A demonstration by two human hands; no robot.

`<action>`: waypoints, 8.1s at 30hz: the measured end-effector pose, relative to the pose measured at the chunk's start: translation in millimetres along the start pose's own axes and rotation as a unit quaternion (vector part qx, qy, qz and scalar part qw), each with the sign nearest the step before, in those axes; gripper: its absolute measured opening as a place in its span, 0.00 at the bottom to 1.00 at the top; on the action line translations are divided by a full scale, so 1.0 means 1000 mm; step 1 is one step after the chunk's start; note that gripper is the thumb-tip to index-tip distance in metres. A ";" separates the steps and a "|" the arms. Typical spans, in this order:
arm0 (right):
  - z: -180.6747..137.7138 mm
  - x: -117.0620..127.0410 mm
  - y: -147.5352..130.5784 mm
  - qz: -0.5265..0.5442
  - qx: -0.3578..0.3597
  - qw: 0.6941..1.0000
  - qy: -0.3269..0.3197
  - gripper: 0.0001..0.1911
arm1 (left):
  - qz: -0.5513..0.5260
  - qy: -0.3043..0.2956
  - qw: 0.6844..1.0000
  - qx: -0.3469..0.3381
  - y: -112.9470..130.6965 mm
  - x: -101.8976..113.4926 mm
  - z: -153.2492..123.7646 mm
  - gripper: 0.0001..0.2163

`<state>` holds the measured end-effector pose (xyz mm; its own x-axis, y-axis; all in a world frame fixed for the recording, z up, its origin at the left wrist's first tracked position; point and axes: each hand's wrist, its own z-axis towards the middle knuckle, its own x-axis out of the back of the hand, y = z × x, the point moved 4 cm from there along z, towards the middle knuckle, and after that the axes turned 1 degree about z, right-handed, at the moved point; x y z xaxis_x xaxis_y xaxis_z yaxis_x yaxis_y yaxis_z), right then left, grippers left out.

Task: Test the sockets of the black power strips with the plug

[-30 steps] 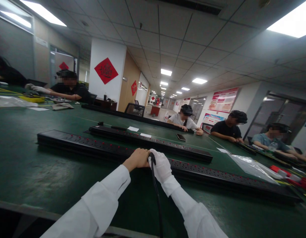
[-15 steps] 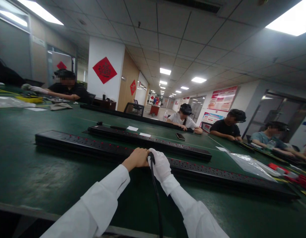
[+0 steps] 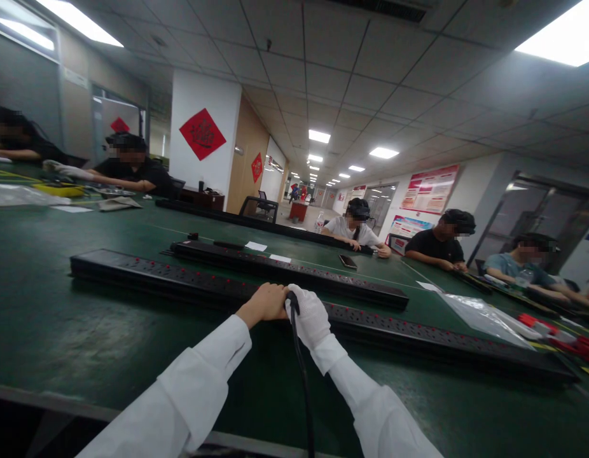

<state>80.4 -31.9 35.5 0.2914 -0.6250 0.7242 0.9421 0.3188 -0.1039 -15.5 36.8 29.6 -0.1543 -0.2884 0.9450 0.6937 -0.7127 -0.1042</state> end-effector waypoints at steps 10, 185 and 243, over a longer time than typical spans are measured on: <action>0.000 -0.004 0.003 0.009 0.000 1.000 0.000 0.16 | 0.007 -0.003 1.000 0.001 0.000 -0.002 0.000 0.23; 0.027 -0.026 -0.012 -0.032 0.024 0.999 0.016 0.14 | -0.022 -0.026 0.999 0.032 -0.017 -0.004 -0.007 0.21; 0.015 -0.023 -0.009 0.088 0.022 0.995 0.051 0.13 | -0.017 -0.025 0.999 0.015 -0.017 -0.004 -0.006 0.16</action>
<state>62.9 -9.9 29.5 0.4691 -0.6246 0.6243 0.8673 0.4593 -0.1922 -30.4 46.1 25.5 -0.1434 -0.2305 0.9624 0.7090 -0.7024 -0.0626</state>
